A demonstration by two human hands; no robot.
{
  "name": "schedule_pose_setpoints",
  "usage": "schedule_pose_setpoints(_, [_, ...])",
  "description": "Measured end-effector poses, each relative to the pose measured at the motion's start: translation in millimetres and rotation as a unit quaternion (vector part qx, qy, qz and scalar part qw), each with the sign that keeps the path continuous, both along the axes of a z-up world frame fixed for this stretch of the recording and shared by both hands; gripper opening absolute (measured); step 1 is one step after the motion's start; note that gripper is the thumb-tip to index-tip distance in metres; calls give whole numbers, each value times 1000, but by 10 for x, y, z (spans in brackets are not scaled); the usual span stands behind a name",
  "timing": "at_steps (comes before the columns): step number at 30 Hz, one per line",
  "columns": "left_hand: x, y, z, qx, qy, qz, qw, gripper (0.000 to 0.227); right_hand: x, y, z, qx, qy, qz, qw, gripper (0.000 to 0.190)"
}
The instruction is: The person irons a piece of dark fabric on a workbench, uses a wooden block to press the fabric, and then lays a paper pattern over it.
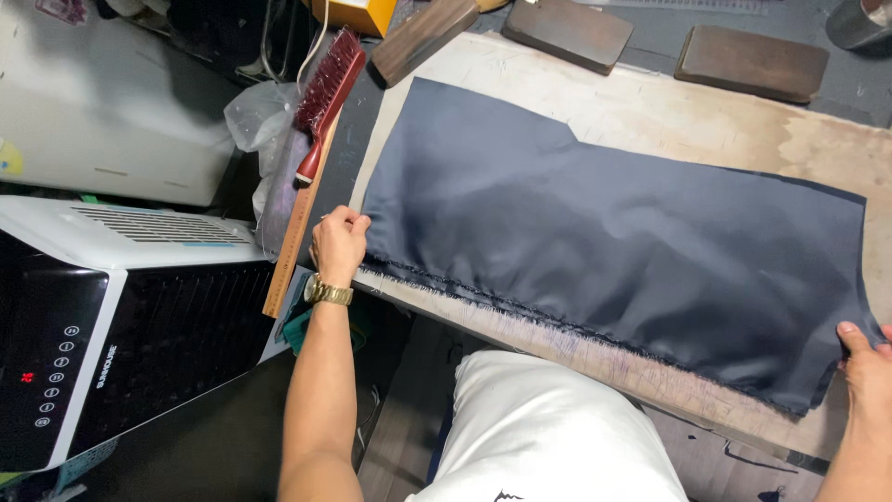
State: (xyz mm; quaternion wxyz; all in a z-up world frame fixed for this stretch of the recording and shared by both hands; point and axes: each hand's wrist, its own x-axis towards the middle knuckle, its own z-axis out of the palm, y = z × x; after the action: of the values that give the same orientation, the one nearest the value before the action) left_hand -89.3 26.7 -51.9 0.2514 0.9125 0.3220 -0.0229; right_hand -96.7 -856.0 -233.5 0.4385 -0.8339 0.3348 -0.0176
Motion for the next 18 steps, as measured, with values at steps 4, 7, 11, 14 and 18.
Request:
schedule_pose_setpoints(4, [-27, -79, 327, -226, -27, 134, 964, 20, -9, -55, -35, -17, 1, -14, 1000, 47])
schedule_pose_setpoints(7, [-106, 93, -98, -167, 24, 110, 979, 36, -30, 162, 207, -26, -18, -30, 999, 46])
schedule_pose_setpoints(11, [-163, 131, -368, -84, 47, 68, 993, 18, -17, -26, 55, -45, 4, -28, 999, 51])
schedule_pose_setpoints(14, [-137, -15, -177, -85, 73, 62, 992, 24, 25, 172, 293, -56, -25, -26, 998, 53])
schedule_pose_setpoints(18, [-133, -25, -241, -46, 86, 73, 993, 18, 150, 301, 374, -25, -36, -51, 998, 48])
